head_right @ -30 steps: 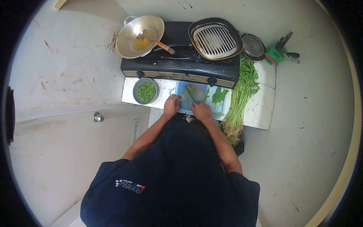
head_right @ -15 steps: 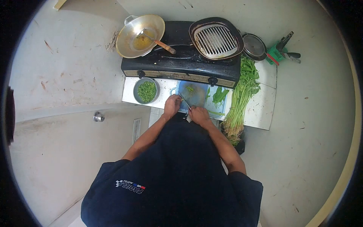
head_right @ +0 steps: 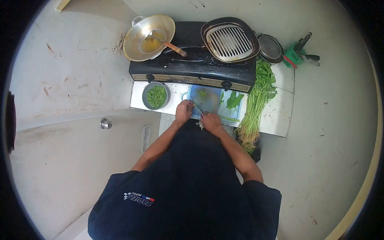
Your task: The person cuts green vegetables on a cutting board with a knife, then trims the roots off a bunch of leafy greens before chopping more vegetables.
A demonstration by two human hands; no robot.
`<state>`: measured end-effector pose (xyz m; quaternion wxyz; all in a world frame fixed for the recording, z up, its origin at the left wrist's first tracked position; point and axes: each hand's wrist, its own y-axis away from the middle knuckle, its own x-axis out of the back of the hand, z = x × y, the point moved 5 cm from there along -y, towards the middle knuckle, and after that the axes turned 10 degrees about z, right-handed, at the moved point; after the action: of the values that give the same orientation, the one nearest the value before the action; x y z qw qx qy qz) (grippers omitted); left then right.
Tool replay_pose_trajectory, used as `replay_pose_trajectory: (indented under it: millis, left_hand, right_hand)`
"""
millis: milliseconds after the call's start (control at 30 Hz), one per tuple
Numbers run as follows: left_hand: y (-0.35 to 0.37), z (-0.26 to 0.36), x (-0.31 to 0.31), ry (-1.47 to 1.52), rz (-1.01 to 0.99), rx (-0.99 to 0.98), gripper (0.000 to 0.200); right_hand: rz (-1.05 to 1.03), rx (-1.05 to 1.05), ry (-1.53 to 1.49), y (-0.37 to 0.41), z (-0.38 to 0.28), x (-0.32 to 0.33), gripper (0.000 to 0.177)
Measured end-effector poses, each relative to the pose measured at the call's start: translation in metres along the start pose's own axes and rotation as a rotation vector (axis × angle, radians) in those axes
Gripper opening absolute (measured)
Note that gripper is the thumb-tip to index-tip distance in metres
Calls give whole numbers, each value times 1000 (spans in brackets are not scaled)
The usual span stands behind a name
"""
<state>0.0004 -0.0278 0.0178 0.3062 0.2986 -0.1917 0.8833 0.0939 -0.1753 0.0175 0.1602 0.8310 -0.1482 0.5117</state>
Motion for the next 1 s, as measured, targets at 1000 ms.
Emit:
replay_pose_trajectory:
  millis: [1000]
  left_hand:
    - [-10,4,6,104,-109,-101,13]
  right_hand:
    - [-8,-125,-59,-5,6,3,36]
